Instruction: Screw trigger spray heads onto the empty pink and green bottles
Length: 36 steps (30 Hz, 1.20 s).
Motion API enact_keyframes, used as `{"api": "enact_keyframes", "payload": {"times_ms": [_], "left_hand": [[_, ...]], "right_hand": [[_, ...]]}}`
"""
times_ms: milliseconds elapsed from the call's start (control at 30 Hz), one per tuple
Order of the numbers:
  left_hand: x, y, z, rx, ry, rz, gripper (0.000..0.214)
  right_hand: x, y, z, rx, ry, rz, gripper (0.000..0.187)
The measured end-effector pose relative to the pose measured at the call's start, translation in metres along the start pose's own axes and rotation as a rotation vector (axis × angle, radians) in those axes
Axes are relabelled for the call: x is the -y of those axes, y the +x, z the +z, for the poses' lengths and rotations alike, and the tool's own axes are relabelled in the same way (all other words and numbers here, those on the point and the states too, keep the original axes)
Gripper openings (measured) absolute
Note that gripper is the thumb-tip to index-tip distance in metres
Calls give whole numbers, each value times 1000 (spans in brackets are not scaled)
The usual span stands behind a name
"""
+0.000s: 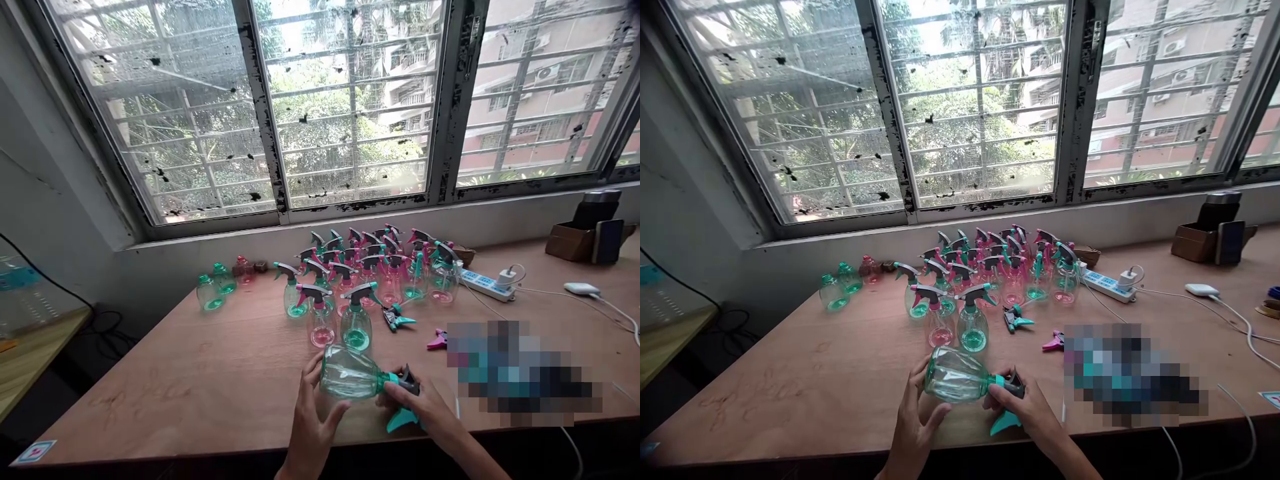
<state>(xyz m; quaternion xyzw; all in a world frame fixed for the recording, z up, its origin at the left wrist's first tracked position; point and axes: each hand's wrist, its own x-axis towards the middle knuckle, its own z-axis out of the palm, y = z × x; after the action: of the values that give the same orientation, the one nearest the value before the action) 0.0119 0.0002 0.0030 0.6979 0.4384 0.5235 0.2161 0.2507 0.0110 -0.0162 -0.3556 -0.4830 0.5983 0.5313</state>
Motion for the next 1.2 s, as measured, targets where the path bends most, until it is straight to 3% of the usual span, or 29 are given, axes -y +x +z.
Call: {"api": "enact_keyframes", "payload": {"times_ms": [233,400,567,733,867,1000,1200], "left_hand": [[1,3,0,2,4,48,42],[-5,3,-5,73,-62,-154,64],[-6,5,-7,72,-227,-248,47],[0,7,-5,113,-188,-198,56],[0,4,-5,165,-231,-228,66],[-2,3,-5,112,-223,-248,49],[2,6,-3,47,-27,-41,51]], "right_hand": [[0,3,-1,-49,79,46,40],[2,0,3,-21,25,38,42],[3,0,4,30,7,12,37],[0,3,2,-56,78,25,45],[0,1,4,-22,69,-2,41],[3,-2,6,43,4,-26,34],[1,2,3,-34,104,7,41]]}}
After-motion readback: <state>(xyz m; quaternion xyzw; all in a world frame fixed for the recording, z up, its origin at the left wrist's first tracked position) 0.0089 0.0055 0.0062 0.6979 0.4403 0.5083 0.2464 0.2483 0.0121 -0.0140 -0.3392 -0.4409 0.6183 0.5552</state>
